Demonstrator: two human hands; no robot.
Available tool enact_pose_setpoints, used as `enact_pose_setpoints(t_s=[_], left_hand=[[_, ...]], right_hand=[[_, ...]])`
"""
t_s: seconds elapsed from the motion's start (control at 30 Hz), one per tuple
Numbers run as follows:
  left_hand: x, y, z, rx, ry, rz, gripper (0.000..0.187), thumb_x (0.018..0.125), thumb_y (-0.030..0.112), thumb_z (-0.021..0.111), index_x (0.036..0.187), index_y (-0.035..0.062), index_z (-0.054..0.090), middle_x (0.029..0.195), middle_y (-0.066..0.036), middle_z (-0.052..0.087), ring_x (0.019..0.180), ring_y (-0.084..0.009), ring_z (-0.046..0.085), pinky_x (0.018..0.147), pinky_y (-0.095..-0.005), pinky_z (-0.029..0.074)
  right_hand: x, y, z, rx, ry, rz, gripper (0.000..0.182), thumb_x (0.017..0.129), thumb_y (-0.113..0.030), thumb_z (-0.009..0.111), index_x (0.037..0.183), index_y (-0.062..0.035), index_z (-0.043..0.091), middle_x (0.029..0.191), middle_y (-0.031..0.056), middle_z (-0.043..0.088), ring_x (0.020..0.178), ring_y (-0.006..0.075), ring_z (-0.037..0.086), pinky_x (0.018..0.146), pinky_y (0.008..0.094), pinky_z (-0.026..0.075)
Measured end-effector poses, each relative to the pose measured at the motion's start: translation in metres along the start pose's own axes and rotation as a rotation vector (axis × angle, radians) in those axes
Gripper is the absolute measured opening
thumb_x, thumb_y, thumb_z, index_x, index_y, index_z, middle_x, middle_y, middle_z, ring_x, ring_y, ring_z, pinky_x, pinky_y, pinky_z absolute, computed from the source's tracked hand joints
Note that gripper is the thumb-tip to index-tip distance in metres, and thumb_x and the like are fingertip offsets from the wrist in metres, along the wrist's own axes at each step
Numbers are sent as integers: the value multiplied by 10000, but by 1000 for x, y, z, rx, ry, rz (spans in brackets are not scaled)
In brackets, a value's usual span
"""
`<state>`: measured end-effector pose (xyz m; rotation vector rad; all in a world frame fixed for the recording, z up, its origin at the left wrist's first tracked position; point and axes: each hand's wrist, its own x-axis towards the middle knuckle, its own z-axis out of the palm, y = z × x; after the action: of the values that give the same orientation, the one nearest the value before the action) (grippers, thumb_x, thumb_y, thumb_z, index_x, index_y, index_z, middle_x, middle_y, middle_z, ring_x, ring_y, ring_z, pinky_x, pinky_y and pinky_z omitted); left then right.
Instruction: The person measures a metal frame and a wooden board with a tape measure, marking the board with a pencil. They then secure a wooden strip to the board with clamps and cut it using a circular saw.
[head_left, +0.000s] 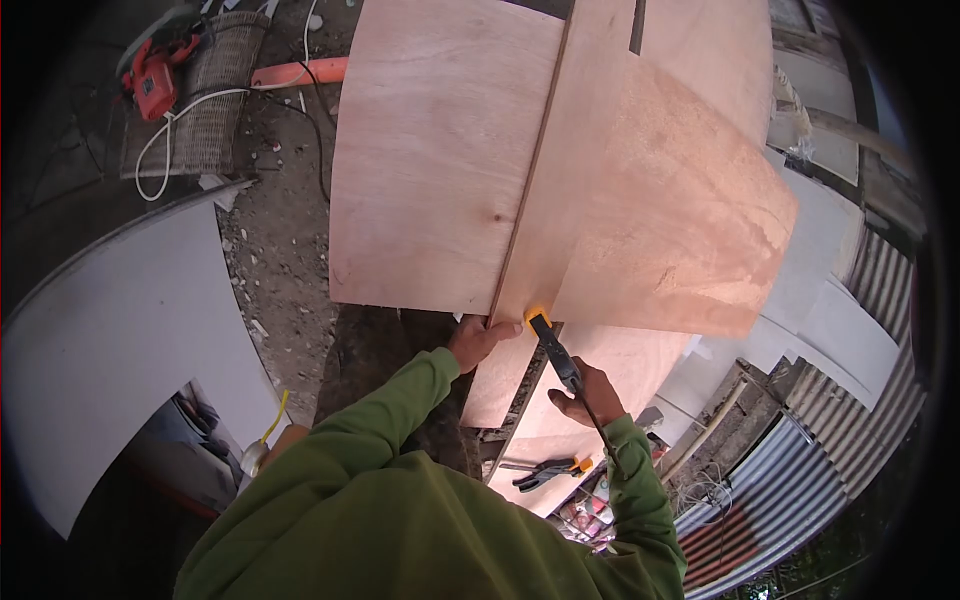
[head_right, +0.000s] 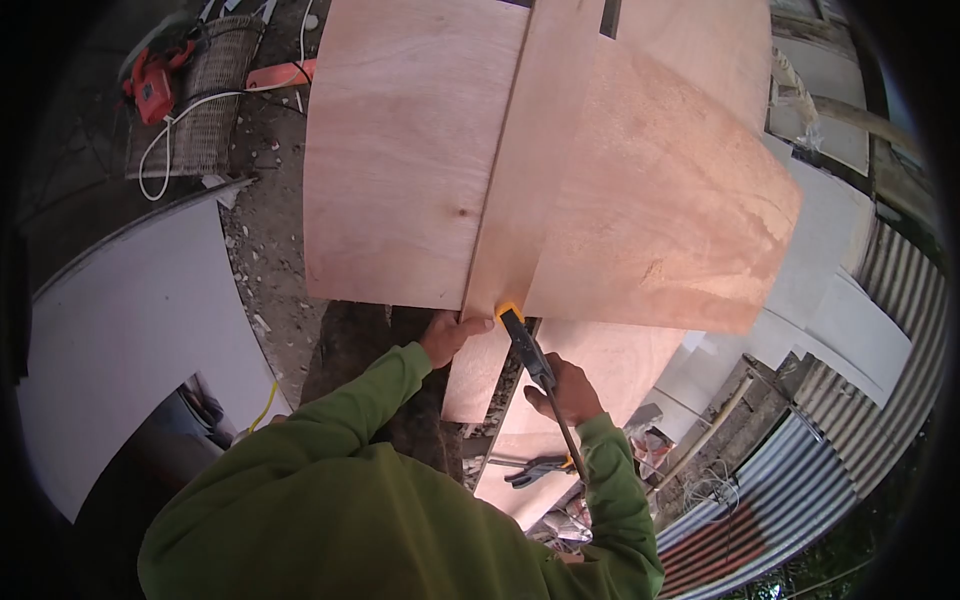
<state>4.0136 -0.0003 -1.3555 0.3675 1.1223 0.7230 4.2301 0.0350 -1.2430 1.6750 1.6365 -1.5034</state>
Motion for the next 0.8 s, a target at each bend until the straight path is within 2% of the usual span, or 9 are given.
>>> enact_pose_setpoints(t_s=[0.2,0.23,0.37,0.47,0.53,0.63,0.67,0.73,0.8], left_hand=[[5,-17,-2,-11,-9,-38,373,774,225,686,1067,12,597,973,-40,599,920,-135,530,851,-299,419],[5,-16,-3,-5,-2,-24,360,777,220,682,1059,13,600,968,-36,597,917,-131,528,849,-295,418],[5,-16,-1,-51,-17,-38,336,783,212,678,1046,17,606,961,-29,596,908,-126,526,848,-292,417],[4,-9,-2,-47,-11,-86,327,782,204,678,1042,19,606,957,-23,593,906,-122,525,845,-291,417],[3,-8,-1,-5,7,-53,317,781,197,679,1035,20,608,957,-19,593,907,-118,524,844,-292,417],[6,-17,0,-103,-9,-48,318,774,193,685,1030,20,608,957,-21,595,903,-119,526,837,-292,418],[7,-17,0,-105,-12,-48,318,774,193,685,1030,20,608,957,-21,595,903,-119,526,837,-292,418],[7,-16,-1,-94,-18,-53,317,772,191,686,1028,20,609,955,-22,598,904,-121,527,834,-292,418],[7,-15,-2,-77,-20,-66,321,771,190,687,1031,20,608,958,-22,597,906,-121,526,834,-292,418]], right_hand=[[6,14,0,31,-11,102,276,698,-210,675,830,3,560,717,214,622,720,415,613,671,441,491],[7,17,6,27,49,58,195,717,-163,648,804,-9,567,647,175,597,610,341,597,603,393,479],[9,24,8,12,72,-24,203,719,-173,647,803,-8,563,645,178,595,614,352,600,604,395,480],[8,4,-5,-32,-26,110,304,689,-237,676,835,11,577,735,227,628,741,413,620,688,439,492],[5,5,-7,49,29,-65,328,685,-249,681,857,12,581,741,229,631,748,410,625,694,436,493],[7,13,-2,22,-18,67,342,679,-255,686,868,9,579,748,223,633,754,405,626,691,433,494],[9,19,3,20,-16,70,342,679,-255,686,868,9,579,748,223,633,754,405,626,691,433,494],[14,30,13,-31,69,-14,225,697,-176,675,779,-4,555,638,179,594,615,369,598,617,396,487],[14,30,11,-16,62,-19,225,698,-176,673,785,-5,556,643,182,597,624,373,603,616,399,487]])
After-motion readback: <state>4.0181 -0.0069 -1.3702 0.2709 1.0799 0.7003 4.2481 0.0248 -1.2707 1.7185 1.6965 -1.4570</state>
